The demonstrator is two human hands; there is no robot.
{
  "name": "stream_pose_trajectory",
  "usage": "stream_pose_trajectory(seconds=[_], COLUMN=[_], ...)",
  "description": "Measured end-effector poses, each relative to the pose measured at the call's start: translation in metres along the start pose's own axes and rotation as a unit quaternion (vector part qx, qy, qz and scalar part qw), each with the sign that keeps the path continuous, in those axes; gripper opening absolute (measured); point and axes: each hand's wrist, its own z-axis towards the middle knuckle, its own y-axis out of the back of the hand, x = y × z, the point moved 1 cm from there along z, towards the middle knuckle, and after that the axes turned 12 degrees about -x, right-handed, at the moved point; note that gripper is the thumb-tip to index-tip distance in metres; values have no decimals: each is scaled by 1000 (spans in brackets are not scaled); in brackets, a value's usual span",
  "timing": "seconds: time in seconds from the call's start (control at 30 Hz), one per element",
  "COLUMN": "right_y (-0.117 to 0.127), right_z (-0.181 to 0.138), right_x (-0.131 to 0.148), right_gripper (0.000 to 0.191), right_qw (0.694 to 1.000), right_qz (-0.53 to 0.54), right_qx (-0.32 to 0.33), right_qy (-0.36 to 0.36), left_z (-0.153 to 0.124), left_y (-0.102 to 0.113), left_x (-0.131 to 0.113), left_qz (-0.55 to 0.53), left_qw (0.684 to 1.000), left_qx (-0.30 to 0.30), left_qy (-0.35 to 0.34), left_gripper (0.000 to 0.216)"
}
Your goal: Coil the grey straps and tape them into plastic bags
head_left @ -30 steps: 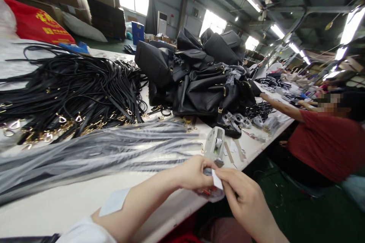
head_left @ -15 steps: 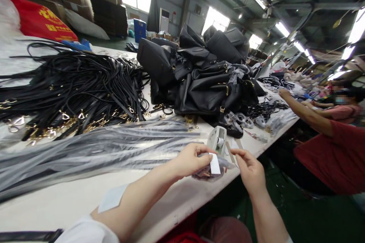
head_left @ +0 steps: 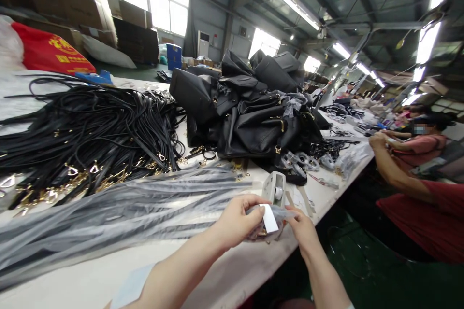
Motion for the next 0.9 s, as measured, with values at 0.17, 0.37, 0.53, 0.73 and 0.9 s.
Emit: stream_pose_trajectory(seconds=[0.17,0.37,0.53,0.73,0.9], right_y=[-1,9,4,31,32], right_z=[-24,-62,-79,-88,-107], right_x=[13,10,-10,43,96], right_gripper=[41,36,48,34,29], right_qw=[998,998,995,995,985], right_qz=[63,49,43,93,151], right_qx=[1,-3,35,5,84], right_qy=[-21,-27,-84,-45,-17], left_z=[-1,1,3,-2,-10], left_y=[-3,1,-3,-10,-17], left_x=[4,4,10,17,20], left_qz=[-1,33,81,187,235], left_qw=[1000,999,992,966,954], left_qx=[8,-10,-24,-58,-44], left_qy=[1,-33,-90,-168,-183], left_gripper=[35,34,32,33,36])
